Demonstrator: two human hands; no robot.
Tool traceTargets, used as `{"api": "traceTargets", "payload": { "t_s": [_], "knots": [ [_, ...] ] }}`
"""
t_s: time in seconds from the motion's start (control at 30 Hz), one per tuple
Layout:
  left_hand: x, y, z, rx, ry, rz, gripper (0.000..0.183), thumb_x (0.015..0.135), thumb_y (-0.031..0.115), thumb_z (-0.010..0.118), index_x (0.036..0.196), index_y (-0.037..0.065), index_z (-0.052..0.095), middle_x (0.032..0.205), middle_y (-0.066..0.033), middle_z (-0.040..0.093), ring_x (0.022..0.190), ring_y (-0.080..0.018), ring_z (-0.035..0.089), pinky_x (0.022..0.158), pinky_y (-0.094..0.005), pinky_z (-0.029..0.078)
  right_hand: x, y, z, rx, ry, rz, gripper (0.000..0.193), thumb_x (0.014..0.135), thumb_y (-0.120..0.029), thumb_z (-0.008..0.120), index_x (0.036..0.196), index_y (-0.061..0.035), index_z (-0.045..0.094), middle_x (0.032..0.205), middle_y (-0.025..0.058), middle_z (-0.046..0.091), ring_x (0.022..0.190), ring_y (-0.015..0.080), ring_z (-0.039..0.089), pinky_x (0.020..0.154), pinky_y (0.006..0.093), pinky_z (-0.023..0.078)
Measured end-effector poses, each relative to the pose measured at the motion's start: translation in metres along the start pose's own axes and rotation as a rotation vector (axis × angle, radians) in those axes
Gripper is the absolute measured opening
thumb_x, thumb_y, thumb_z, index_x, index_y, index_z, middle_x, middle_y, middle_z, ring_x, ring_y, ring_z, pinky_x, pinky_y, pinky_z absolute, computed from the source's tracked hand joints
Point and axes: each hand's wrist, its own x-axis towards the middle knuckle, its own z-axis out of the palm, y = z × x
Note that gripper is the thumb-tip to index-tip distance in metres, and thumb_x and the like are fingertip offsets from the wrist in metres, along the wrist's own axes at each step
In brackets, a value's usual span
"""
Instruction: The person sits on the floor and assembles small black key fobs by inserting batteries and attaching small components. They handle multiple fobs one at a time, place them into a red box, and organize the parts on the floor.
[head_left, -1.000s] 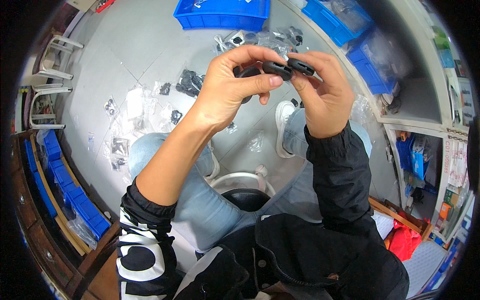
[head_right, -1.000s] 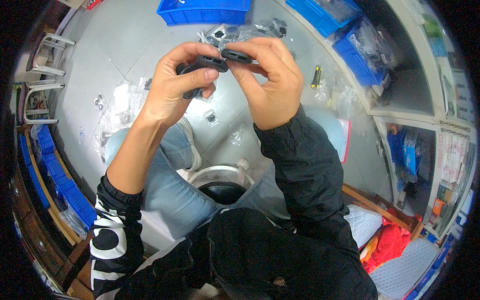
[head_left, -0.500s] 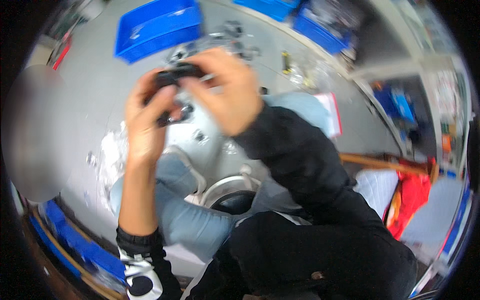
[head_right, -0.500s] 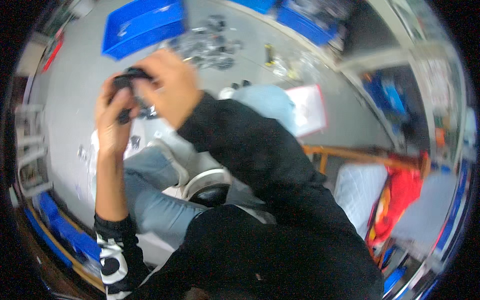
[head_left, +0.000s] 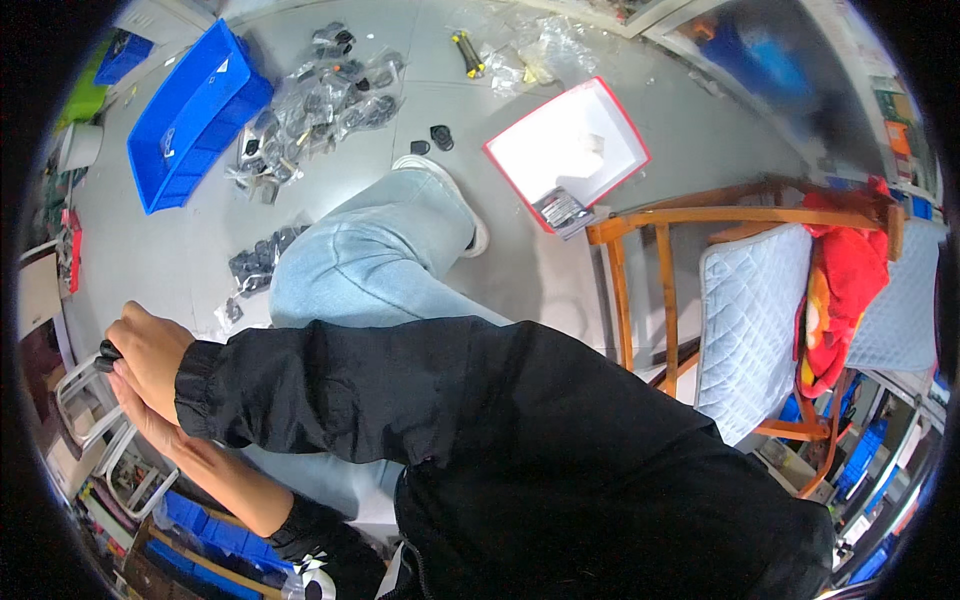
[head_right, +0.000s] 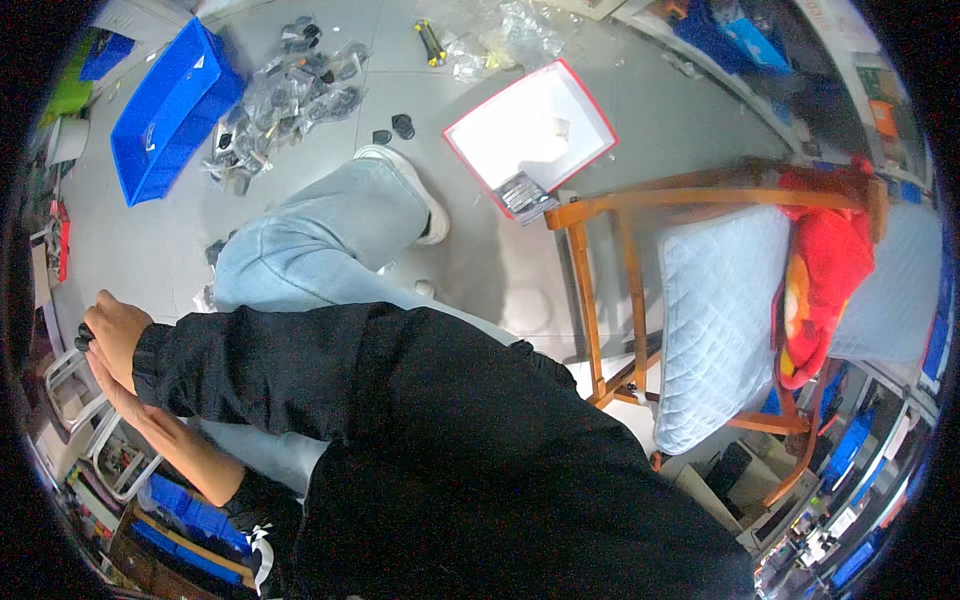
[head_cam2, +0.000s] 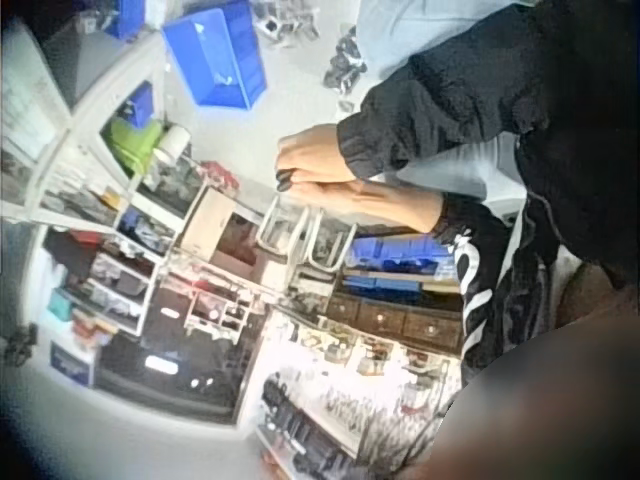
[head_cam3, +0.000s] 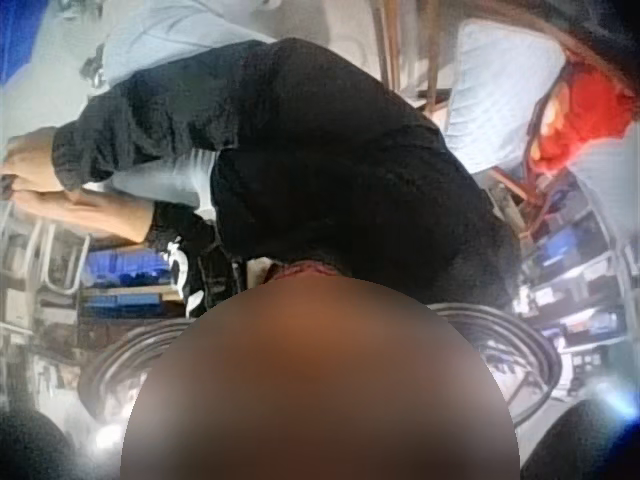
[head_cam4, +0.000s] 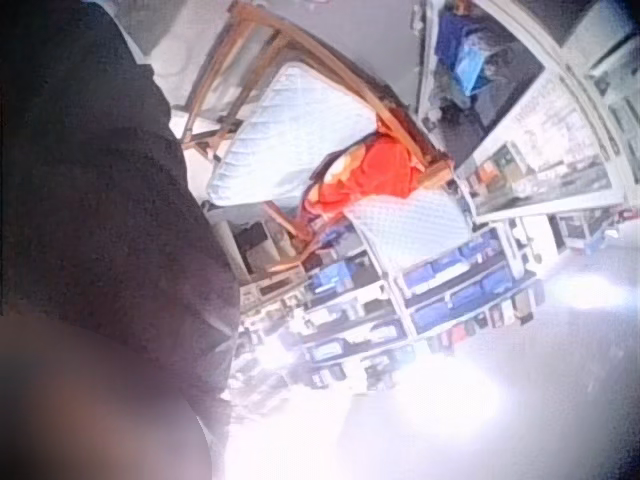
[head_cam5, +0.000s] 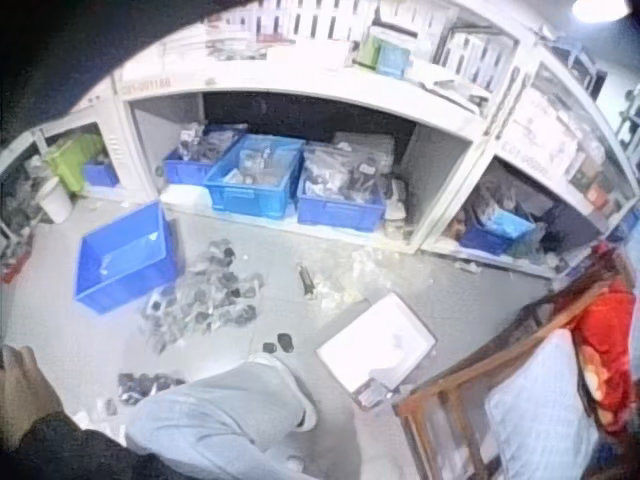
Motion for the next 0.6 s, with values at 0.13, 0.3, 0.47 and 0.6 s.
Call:
{"api": "traceTargets", "payload": {
  "t_s": [0.13,0.3,0.47,0.6],
  "knots": [
    [-0.044,-0.001,-0.002,-0.059,-0.068,0.029,0.028,0.084,0.018,0.053,0.106,0.002,0.046,0.101,-0.0061,0.051,0.077,-0.0117,0.049,0.063,-0.0238,0.044,-0.007,0.008,0.022,0.040,0.046,0.035,0.018,0.076,-0.006,0.050,0.093,-0.0005,0.048,0.088,0.0147,0.045,0.076,0.0296,0.052,0.066,0.0370,0.044],
    [-0.011,0.005,-0.014,-0.207,-0.188,-0.037,0.028,0.083,0.017,0.054,0.105,0.001,0.046,0.099,-0.0058,0.050,0.073,-0.0108,0.047,0.059,-0.0223,0.042,-0.002,-0.012,0.048,1.793,0.389,0.049,0.019,0.084,-0.013,0.046,0.101,-0.0060,0.046,0.092,0.0081,0.051,0.085,0.0182,0.052,0.077,0.0294,0.044],
    [0.030,0.012,-0.019,-0.392,-0.349,-0.121,0.028,0.082,0.016,0.056,0.103,0.000,0.046,0.098,-0.0056,0.048,0.068,-0.0099,0.044,0.054,-0.0209,0.040,-0.006,-0.007,0.020,0.042,0.044,0.060,0.028,0.074,-0.015,0.054,0.098,-0.0018,0.046,0.087,0.0140,0.050,0.078,0.0266,0.053,0.067,0.0367,0.044],
    [0.049,0.010,-0.017,-0.483,-0.622,-0.263,0.029,0.081,0.015,0.057,0.102,-0.001,0.046,0.097,-0.0054,0.048,0.065,-0.0092,0.042,0.050,-0.0197,0.038,0.015,0.009,-0.053,-0.160,0.223,-0.081,0.031,0.068,-0.014,0.057,0.094,-0.0002,0.048,0.084,0.0183,0.050,0.073,0.0317,0.053,0.061,0.0416,0.043]
  ]
}}
